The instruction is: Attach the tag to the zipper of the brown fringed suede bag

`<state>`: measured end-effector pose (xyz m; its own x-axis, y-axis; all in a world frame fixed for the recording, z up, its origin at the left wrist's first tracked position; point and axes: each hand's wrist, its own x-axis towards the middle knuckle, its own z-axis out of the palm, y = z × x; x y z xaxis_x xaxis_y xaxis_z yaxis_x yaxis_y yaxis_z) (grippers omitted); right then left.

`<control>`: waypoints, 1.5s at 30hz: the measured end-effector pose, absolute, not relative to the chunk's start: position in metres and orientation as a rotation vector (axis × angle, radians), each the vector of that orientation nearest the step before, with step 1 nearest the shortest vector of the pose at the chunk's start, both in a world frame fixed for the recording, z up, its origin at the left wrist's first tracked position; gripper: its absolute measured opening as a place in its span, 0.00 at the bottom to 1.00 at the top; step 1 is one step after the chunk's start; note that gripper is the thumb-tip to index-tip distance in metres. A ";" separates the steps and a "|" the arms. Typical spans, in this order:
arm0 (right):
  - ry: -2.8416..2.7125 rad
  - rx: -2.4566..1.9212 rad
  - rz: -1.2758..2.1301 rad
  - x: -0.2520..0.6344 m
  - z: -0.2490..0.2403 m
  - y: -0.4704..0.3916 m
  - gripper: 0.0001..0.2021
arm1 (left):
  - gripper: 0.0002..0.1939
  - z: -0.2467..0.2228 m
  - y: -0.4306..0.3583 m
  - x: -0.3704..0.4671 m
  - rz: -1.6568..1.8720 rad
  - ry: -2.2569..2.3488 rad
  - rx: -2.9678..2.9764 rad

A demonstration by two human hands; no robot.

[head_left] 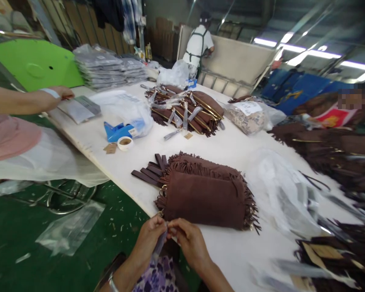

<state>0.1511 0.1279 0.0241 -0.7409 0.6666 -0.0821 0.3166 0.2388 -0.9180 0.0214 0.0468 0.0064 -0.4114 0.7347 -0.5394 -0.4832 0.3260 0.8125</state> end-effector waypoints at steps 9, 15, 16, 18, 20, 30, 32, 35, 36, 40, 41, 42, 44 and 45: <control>-2.356 -0.929 1.323 0.140 0.020 0.125 0.11 | 0.10 -0.010 0.041 0.020 1.385 1.385 0.137; -2.313 -1.045 1.417 0.132 0.028 0.122 0.10 | 0.12 -0.013 0.038 0.021 1.404 1.383 0.184; -2.294 -1.081 1.435 0.130 0.030 0.122 0.09 | 0.13 -0.012 0.037 0.021 1.398 1.390 0.194; -2.272 -1.143 1.468 0.129 0.032 0.122 0.07 | 0.14 -0.011 0.036 0.021 1.378 1.402 0.193; -2.273 -1.183 1.486 0.128 0.033 0.124 0.07 | 0.14 -0.010 0.034 0.022 1.372 1.404 0.185; -2.427 -1.234 1.400 0.124 0.039 0.132 0.08 | 0.15 -0.009 0.031 0.019 1.394 1.513 0.401; -2.457 -1.235 1.364 0.124 0.039 0.133 0.08 | 0.16 -0.012 0.030 0.018 1.406 1.471 0.406; -2.493 -1.231 1.339 0.123 0.038 0.135 0.09 | 0.17 -0.016 0.030 0.019 1.426 1.414 0.363; -2.505 -1.228 1.339 0.124 0.037 0.135 0.09 | 0.17 -0.017 0.031 0.020 1.427 1.413 0.323; -2.513 -1.233 1.334 0.126 0.036 0.134 0.10 | 0.16 -0.019 0.035 0.027 1.431 1.373 0.084; -2.501 -1.242 1.328 0.127 0.036 0.133 0.10 | 0.15 -0.019 0.035 0.029 1.441 1.347 0.040; -2.488 -1.251 1.323 0.129 0.036 0.131 0.11 | 0.15 -0.019 0.035 0.031 1.451 1.326 0.010; -2.475 -1.262 1.306 0.131 0.037 0.127 0.14 | 0.14 -0.019 0.036 0.033 1.458 1.321 -0.030; -2.474 -1.264 1.292 0.133 0.037 0.125 0.14 | 0.14 -0.018 0.036 0.035 1.456 1.335 -0.046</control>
<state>0.1325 0.1255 0.0372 -0.6570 0.6980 -0.2849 0.6327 0.3050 -0.7118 0.0345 0.0359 -0.0178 -0.3933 0.6551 -0.6451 -0.6991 0.2426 0.6726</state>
